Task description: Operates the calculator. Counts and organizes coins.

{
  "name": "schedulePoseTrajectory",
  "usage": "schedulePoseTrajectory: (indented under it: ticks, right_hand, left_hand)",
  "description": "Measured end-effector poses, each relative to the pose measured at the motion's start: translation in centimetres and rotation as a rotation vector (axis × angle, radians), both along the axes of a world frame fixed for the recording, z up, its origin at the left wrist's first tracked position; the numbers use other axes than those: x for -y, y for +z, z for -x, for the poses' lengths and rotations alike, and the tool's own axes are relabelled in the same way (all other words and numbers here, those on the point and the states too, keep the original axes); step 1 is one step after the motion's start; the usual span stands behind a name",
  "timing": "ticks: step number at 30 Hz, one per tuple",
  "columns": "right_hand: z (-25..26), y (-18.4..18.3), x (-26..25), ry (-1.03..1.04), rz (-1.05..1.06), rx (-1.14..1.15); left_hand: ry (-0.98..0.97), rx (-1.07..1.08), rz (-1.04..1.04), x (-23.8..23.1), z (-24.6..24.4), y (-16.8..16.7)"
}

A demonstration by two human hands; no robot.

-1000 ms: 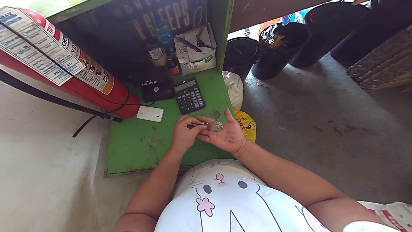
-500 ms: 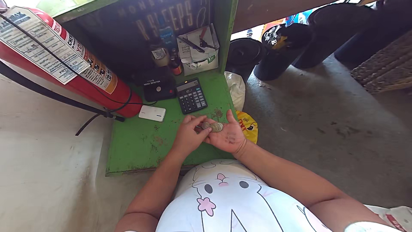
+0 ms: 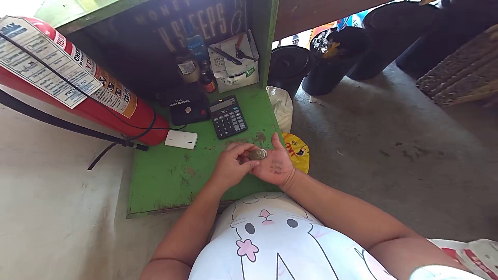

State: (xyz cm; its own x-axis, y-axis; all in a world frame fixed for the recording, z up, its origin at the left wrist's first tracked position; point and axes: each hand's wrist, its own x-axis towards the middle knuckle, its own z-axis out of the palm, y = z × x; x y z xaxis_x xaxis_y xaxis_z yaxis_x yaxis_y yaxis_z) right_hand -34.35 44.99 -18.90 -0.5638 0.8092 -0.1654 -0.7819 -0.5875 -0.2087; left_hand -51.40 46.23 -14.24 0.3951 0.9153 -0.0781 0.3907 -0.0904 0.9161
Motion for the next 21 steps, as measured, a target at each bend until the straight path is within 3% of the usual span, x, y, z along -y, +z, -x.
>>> schedulePoseTrajectory:
  ticks: [6, 9, 15, 18, 21]
  right_hand:
    - [-0.3, 0.0, 0.1, -0.028, 0.024, -0.052]
    - [-0.4, -0.4, 0.0, -0.03, -0.061, -0.037]
    - [-0.3, -1.3, -0.3, -0.021, -0.165, -0.004]
    - [0.0, -1.3, -0.3, -0.036, -0.119, 0.002]
    - [0.1, -1.3, -0.3, -0.047, -0.091, 0.061]
  left_hand:
    - [-0.01, -0.106, -0.165, 0.1, -0.2, -1.2]
    - [0.019, -0.017, -0.196, -0.1, 0.3, -1.6]
    - [0.079, 0.79, 0.44, -0.5, 1.3, -0.9]
    - [0.147, 0.811, 0.593, -0.5, 0.9, -0.3]
    - [0.241, 0.566, 0.565, -0.3, -0.4, 0.0]
